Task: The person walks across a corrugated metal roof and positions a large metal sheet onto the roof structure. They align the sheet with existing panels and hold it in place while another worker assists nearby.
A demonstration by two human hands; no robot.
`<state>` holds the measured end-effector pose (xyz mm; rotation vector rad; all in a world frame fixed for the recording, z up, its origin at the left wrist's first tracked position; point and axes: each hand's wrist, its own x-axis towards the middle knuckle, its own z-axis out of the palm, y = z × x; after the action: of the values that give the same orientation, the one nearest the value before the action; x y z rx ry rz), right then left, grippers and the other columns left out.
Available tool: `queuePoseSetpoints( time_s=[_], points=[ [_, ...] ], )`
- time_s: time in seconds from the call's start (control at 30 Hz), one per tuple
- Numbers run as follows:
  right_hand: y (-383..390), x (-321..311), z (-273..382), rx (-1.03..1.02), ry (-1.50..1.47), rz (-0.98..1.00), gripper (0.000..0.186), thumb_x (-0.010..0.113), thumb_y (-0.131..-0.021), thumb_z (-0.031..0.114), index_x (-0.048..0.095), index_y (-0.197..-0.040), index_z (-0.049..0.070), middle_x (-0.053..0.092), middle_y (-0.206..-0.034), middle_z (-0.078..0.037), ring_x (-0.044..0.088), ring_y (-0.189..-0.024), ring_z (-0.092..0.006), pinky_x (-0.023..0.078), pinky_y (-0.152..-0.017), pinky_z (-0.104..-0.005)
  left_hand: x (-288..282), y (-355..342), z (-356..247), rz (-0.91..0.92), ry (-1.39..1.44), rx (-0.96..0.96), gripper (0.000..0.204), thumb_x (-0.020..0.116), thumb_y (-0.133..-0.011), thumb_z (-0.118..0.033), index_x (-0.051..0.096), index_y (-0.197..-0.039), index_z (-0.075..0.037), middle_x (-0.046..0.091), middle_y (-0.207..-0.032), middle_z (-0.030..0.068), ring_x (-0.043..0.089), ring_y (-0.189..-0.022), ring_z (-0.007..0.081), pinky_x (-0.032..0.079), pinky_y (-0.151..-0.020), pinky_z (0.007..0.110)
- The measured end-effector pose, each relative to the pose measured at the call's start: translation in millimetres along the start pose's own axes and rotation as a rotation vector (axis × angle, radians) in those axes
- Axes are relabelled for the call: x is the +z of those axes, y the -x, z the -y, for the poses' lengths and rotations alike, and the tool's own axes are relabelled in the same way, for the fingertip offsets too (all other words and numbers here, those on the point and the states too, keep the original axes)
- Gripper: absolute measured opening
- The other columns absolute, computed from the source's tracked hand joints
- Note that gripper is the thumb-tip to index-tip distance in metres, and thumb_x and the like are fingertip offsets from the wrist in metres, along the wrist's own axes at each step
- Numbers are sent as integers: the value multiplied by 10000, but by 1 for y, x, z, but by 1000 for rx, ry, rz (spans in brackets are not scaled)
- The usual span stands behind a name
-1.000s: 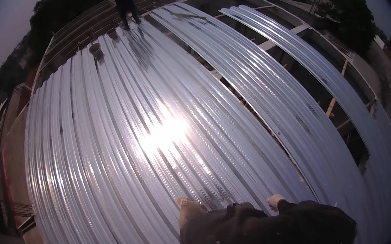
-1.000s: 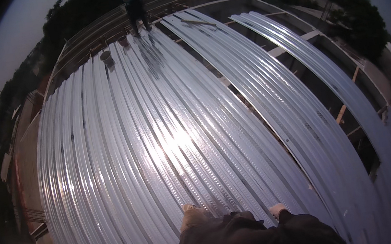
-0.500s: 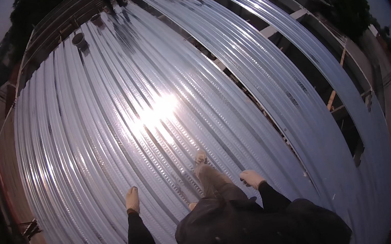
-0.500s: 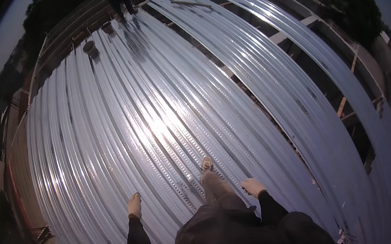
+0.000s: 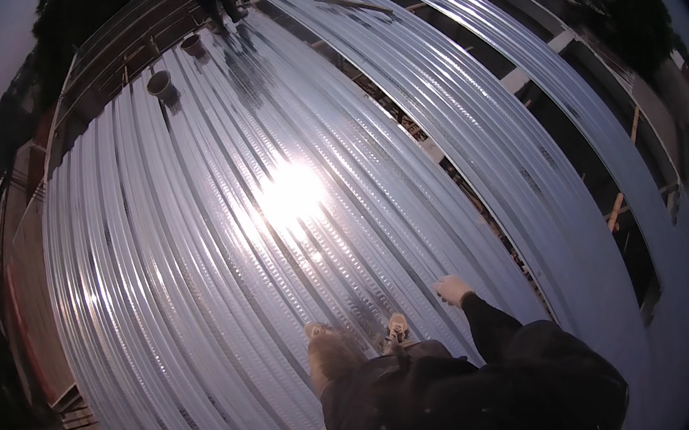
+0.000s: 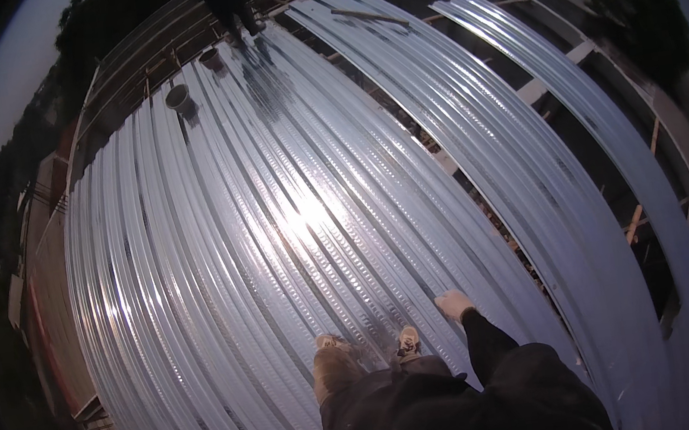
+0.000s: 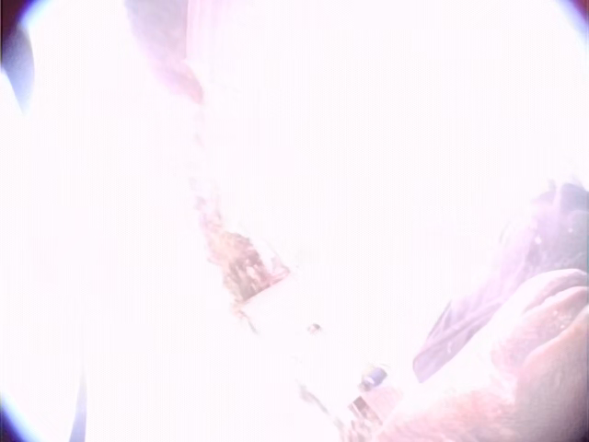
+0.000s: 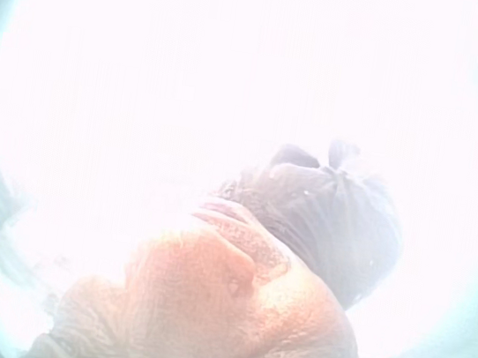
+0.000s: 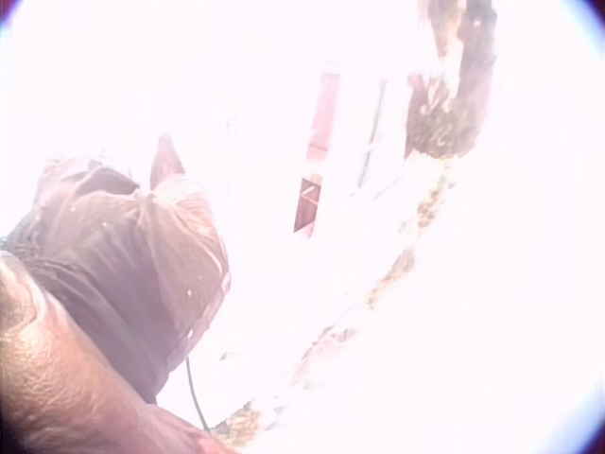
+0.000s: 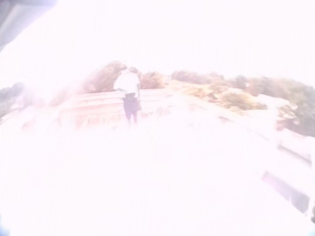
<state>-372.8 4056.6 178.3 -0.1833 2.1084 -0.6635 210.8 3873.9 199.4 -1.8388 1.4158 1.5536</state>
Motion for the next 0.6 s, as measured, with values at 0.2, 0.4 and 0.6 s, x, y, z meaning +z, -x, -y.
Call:
queuePoseSetpoints(
  time_s=[0.2, 0.4, 0.6],
  points=[
    [-67, 19, 153, 80, -182, -33, 382, 612, -991, 324, 714, -1108, -25, 707, -976, -113, 673, -799, -209, 524, -653, -371, -72, -83, -67, 2, -246, 201, 407, 606, -999, -373, 683, -1239, -54, 717, -1175, 139, 681, -1062, 320, 511, -807, 453],
    [-56, 54, 232, 248, -92, 150, 402, 624, -984, 345, 712, -1148, -11, 710, -1037, -114, 681, -849, -224, 547, -715, -390, -217, -200, -245, -152, 599, -31, 403, 572, -1017, -372, 659, -1299, -98, 665, -1278, 44, 617, -1179, 230, 459, -836, 368],
    [-85, 85, 299, 207, -208, 121, 379, 608, -983, 354, 714, -1064, -1, 708, -969, -93, 671, -790, -209, 526, -656, -376, -385, -296, -392, -277, 360, 324, 486, 566, -1030, -410, 659, -1355, -61, 675, -1229, 64, 615, -1112, 228, 463, -881, 388]
  ],
)
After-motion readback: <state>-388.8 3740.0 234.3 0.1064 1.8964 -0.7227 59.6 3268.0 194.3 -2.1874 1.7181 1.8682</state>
